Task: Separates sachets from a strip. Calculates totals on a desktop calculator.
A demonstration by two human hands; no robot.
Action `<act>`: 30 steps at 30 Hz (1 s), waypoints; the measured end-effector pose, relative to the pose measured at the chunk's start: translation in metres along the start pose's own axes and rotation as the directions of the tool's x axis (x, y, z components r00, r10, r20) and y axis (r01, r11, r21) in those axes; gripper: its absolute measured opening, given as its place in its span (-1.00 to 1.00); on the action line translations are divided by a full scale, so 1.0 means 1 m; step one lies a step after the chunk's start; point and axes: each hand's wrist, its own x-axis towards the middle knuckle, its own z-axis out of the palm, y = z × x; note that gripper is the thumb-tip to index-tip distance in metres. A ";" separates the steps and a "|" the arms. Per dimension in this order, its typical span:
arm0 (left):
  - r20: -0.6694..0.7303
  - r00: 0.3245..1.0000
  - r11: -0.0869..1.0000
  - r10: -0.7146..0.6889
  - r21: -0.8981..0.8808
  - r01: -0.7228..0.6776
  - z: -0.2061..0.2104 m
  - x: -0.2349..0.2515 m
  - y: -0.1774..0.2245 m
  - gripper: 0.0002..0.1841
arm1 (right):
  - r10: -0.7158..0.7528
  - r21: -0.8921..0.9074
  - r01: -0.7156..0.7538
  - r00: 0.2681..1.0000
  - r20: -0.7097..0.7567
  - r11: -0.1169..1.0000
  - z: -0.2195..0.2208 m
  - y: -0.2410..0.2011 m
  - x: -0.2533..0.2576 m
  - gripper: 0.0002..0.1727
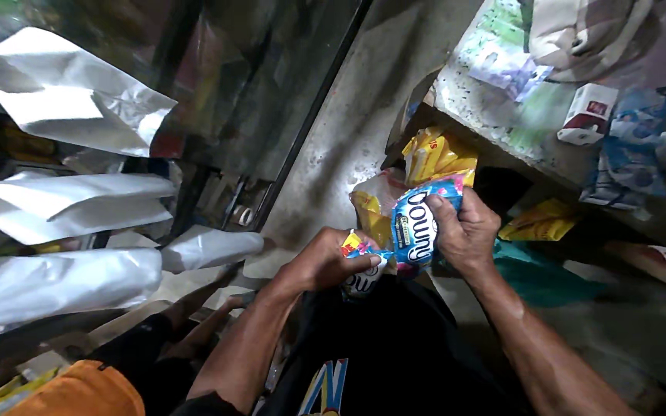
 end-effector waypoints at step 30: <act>-0.165 0.981 0.988 0.103 -0.095 -0.120 -0.031 0.015 0.004 -0.85 | 0.007 0.006 -0.006 0.976 -0.217 1.000 -0.060 -0.029 0.041 -0.87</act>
